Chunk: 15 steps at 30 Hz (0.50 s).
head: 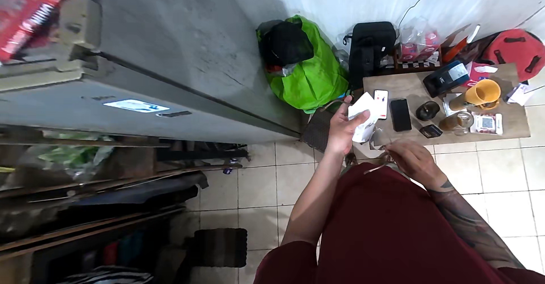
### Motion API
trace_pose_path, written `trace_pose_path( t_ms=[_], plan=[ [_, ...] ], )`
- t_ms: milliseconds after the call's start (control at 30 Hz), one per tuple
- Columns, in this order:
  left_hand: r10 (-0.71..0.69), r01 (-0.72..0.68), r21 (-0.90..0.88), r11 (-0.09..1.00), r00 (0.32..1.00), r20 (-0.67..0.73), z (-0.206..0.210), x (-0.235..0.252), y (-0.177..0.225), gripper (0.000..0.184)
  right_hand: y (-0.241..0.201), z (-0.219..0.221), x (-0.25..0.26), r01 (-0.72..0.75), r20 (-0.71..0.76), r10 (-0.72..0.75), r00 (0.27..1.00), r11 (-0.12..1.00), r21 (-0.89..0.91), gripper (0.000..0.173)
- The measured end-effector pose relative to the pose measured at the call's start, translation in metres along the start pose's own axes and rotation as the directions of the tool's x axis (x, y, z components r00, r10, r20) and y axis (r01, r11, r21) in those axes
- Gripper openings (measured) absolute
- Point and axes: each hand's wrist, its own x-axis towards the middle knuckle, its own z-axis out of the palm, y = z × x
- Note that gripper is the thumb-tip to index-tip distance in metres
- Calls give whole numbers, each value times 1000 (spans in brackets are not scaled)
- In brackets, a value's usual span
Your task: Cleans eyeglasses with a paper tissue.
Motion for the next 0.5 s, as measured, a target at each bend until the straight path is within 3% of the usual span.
trace_pose_path(
  t_ms=[133,267,367,500],
  plan=[
    [106,-99,57,993,985,-137,7,-7,-5,82,0,0,-2,13,-5,-13,1000,1000,7,19],
    [-37,46,211,976,998,-48,6,-25,0,78,0,0,-1,13,-5,-13,1000,1000,10,18],
    [-139,132,220,967,990,16,1,-24,2,66,1,1,1,-1,6,1,1000,1000,7,17],
    [-158,145,194,970,986,53,-3,-24,3,70,1,4,2,-21,3,21,1000,1000,23,17]
  ],
)
